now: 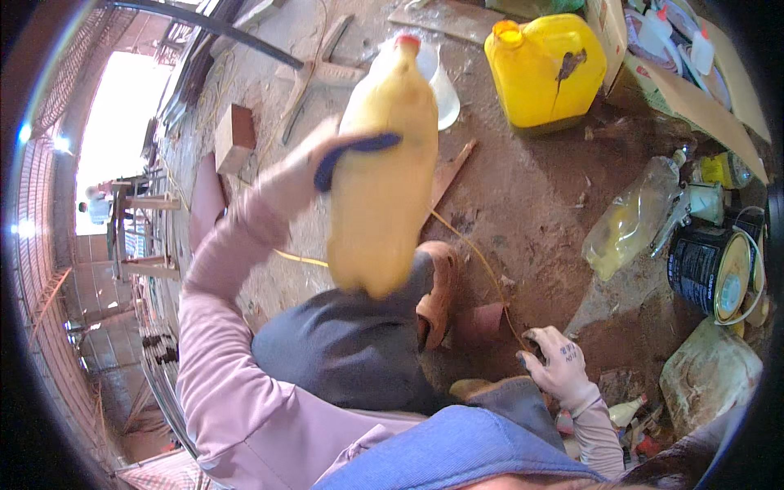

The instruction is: The person pours a yellowish liquid from a plastic bottle into a yellow jerrycan, then pours a clear liquid from a pitcher into the same bottle. They shake the bottle to mix the contents and pour the mixture back into the jerrycan. The person repeats this process with a second plastic bottle.

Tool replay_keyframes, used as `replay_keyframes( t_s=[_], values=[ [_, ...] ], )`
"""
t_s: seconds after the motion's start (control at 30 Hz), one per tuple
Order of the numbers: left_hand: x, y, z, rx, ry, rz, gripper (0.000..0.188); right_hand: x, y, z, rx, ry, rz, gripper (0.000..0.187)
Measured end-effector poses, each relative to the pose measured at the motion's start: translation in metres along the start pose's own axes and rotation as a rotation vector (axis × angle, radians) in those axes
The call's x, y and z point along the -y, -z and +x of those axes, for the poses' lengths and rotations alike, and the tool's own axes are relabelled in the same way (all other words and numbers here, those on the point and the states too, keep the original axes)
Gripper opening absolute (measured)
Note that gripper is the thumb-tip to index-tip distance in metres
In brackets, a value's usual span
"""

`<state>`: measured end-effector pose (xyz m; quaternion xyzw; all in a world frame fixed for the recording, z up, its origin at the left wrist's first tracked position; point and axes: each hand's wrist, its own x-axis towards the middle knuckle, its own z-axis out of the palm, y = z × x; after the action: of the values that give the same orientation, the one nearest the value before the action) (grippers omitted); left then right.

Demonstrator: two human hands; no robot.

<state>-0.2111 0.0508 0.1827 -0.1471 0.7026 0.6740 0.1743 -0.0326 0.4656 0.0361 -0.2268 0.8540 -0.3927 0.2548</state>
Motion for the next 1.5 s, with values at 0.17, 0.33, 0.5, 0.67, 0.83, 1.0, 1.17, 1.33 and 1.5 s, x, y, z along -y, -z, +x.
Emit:
replay_keyframes(
  t_s=[0.17, 0.33, 0.5, 0.67, 0.83, 1.0, 1.17, 1.33, 1.5],
  values=[
    [-0.019, 0.026, 0.035, -0.089, -0.186, 0.058, 0.053, 0.005, 0.005, 0.000, -0.035, 0.054, 0.026, 0.036],
    [-0.016, 0.000, 0.029, 0.114, -0.042, 0.263, 0.058, 0.000, 0.011, -0.008, -0.031, 0.008, -0.013, 0.037],
    [0.002, 0.006, 0.014, -0.143, 0.109, 0.103, 0.059, 0.001, 0.003, -0.005, -0.022, 0.107, -0.034, 0.037],
    [0.004, -0.012, 0.069, -0.140, -0.110, 0.165, 0.082, -0.043, -0.013, -0.018, 0.126, 0.124, -0.005, 0.038],
    [0.037, -0.024, 0.029, 0.098, -0.296, 0.061, 0.072, -0.045, -0.017, -0.016, -0.044, 0.380, -0.360, 0.037],
    [-0.023, 0.005, 0.052, -0.272, 0.055, 0.071, 0.069, -0.033, -0.009, -0.021, 0.090, 0.107, -0.082, 0.038],
    [0.038, -0.022, 0.024, 0.151, -0.119, 0.131, 0.068, -0.034, -0.019, -0.013, 0.069, 0.090, -0.039, 0.038],
    [-0.019, -0.013, 0.043, -0.148, -0.117, -0.040, 0.052, -0.008, -0.007, -0.004, 0.159, 0.175, -0.060, 0.042],
    [-0.004, -0.032, 0.004, 0.104, -0.104, 0.296, 0.056, 0.005, 0.005, 0.002, 0.057, 0.099, -0.071, 0.039]
  ],
)
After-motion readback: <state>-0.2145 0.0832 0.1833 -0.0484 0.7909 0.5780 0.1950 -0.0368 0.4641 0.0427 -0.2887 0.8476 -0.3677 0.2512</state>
